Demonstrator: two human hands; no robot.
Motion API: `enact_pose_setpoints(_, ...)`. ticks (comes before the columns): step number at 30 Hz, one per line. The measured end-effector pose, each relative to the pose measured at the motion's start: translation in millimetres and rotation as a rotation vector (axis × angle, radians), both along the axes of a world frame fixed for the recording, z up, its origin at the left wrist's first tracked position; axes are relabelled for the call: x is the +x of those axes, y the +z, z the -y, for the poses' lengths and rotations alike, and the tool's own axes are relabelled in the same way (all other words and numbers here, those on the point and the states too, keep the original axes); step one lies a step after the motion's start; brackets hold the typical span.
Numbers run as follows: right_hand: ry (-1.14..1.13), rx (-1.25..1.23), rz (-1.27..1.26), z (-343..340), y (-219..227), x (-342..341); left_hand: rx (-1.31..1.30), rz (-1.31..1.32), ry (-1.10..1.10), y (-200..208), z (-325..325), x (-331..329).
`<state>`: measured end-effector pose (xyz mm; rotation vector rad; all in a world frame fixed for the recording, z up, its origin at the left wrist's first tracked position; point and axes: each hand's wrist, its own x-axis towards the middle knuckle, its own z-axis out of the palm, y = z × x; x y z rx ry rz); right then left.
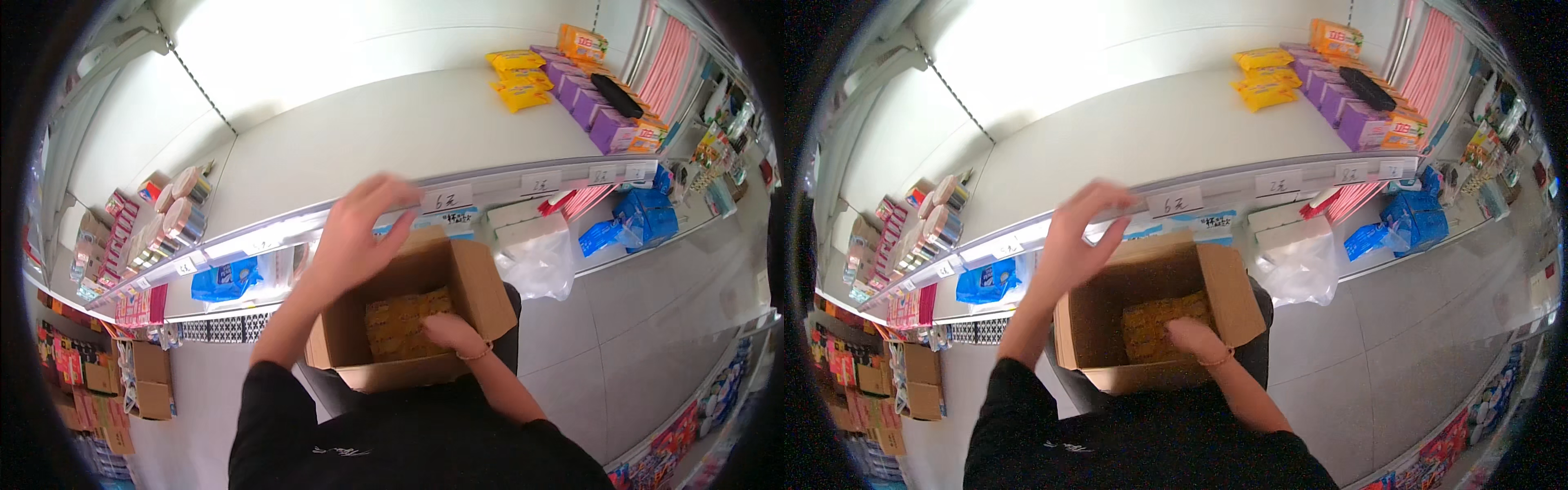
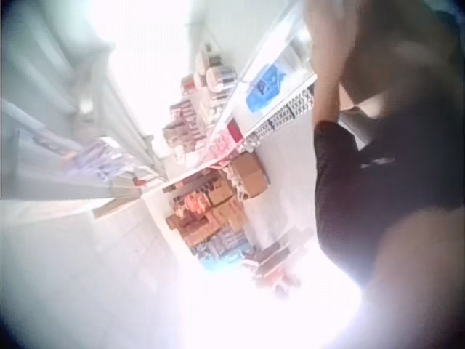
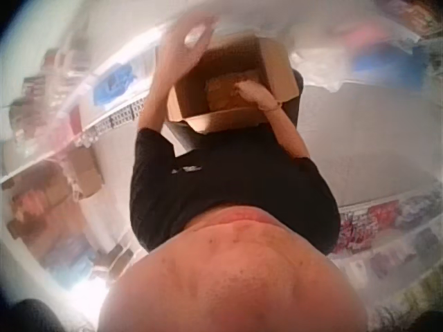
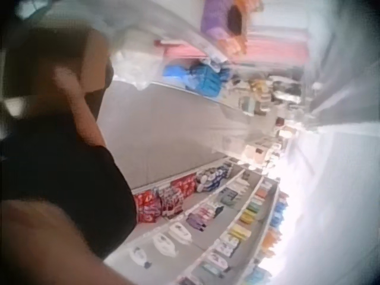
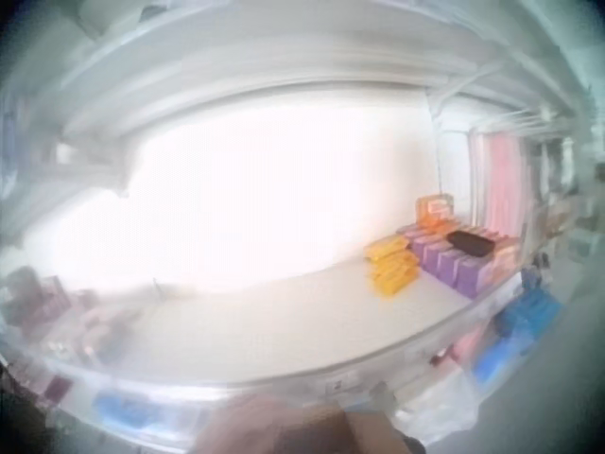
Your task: The person repeatedly takes yellow soap bars from a cardboard box and places them on a nearby shelf. The person handles the items one at a time, arranging them in rows on the shelf.
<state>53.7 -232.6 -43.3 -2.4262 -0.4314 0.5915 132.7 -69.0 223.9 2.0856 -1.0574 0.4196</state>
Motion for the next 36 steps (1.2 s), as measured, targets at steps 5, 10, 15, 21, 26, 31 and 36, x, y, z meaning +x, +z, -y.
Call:
enact_pose_setpoints(5, -0.064, 0.01, -0.002, 6, -5, -7, 0.099, -0.031, -0.117, 29, 141, 124)
enact_pose_setpoints(10, -0.039, 0.05, 0.074, 2, -35, -10, 0.261, -0.514, 0.135, 15, 220, 215)
enact_pose_setpoints(15, -0.036, 0.08, 0.0, 8, -17, -9, -0.152, -0.813, 0.291, 10, 252, 218)
enact_pose_setpoints(21, -0.031, 0.126, -0.046, 6, -13, -10, -0.272, -1.084, 0.259, 11, 260, 234)
enact_pose_setpoints(26, -0.043, 0.154, 0.04, 6, -31, -9, -0.224, -1.056, 0.22, 11, 260, 228)
enact_pose_setpoints(31, -0.085, 0.147, -0.149, 7, -5, -12, -0.231, -1.017, 0.222, 6, 261, 225)
enact_pose_setpoints(36, -0.14, 0.183, -0.188, 7, 6, -18, -0.166, -0.83, 0.227, 3, 261, 211)
